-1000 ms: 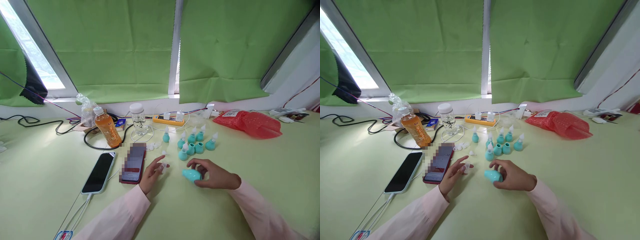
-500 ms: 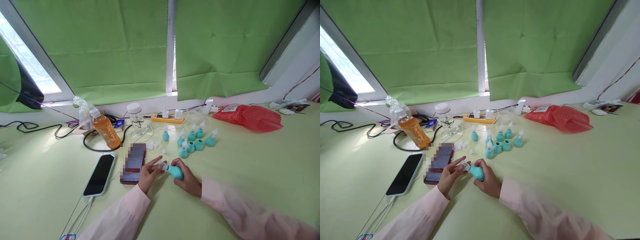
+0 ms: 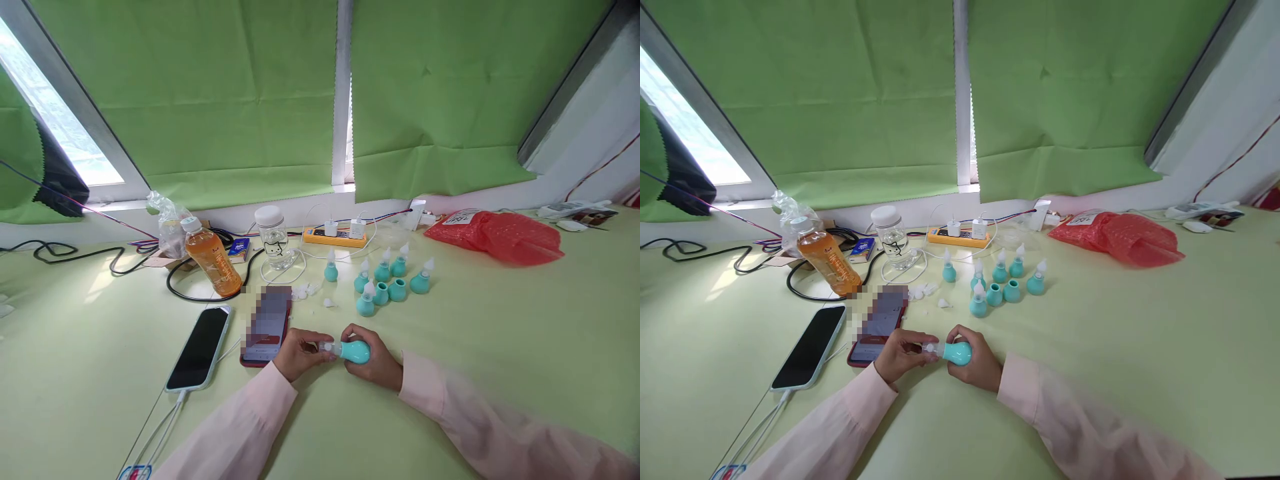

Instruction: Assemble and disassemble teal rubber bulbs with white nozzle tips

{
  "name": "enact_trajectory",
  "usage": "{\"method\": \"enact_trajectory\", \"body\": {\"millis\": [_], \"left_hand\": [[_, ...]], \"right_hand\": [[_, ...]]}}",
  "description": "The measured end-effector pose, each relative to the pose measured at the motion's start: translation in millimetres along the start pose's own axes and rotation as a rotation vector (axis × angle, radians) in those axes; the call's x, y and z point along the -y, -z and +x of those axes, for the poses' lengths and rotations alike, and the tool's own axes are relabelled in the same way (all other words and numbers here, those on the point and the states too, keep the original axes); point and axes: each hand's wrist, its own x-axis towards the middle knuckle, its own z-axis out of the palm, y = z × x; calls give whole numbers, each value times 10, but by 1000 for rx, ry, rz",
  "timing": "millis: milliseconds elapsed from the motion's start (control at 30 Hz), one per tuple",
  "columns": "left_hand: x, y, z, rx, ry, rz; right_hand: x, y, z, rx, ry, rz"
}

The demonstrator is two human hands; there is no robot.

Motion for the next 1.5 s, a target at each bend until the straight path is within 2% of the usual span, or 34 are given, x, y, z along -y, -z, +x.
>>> {"method": "enact_trajectory", "body": {"millis": [67,133,300,367,533,667,767,833,900,933,1000,1067,1133,1200,1300,1400,1500], "left_hand": [[-12,13,-8,33,-102,96],[-19,16,-19,12,-207,199],[-12,-5,-55,3,-413,409],[-20,-18,-70,23,-470,460],[-43,-62,-111,92,-561,552],[-13,-91,-116,39,-571,473],[-19,-83,-95,-12,-452,204],[-47,-63,-76,-10,-321,-46],[-80,-37,-55,-46,-240,-255],[-93,-24,-44,-94,-227,-327],[-106,-8,-21,-203,-198,-434],[-104,-15,1,-250,-145,-522],[-92,-46,14,-244,-86,-601],[-81,-85,14,-196,-27,-645],[-76,-116,-3,-107,49,-666],[-75,-102,-16,-123,67,-629],[-66,-83,-13,-178,73,-542]], "right_hand": [[3,17,26,19,-56,47],[15,42,54,54,-142,97],[95,131,95,264,-496,263],[133,163,103,324,-579,324],[181,215,114,441,-681,369],[145,206,104,417,-709,374],[96,126,84,507,-647,470],[78,53,68,602,-497,548],[87,8,58,605,-288,567],[103,6,61,549,-183,533],[150,40,87,340,7,331],[194,94,150,125,173,-48],[209,117,249,34,289,-471],[186,85,372,33,318,-803],[112,-20,560,50,206,-1086],[63,-87,682,69,134,-1138],[67,-65,682,99,187,-1069]]}}
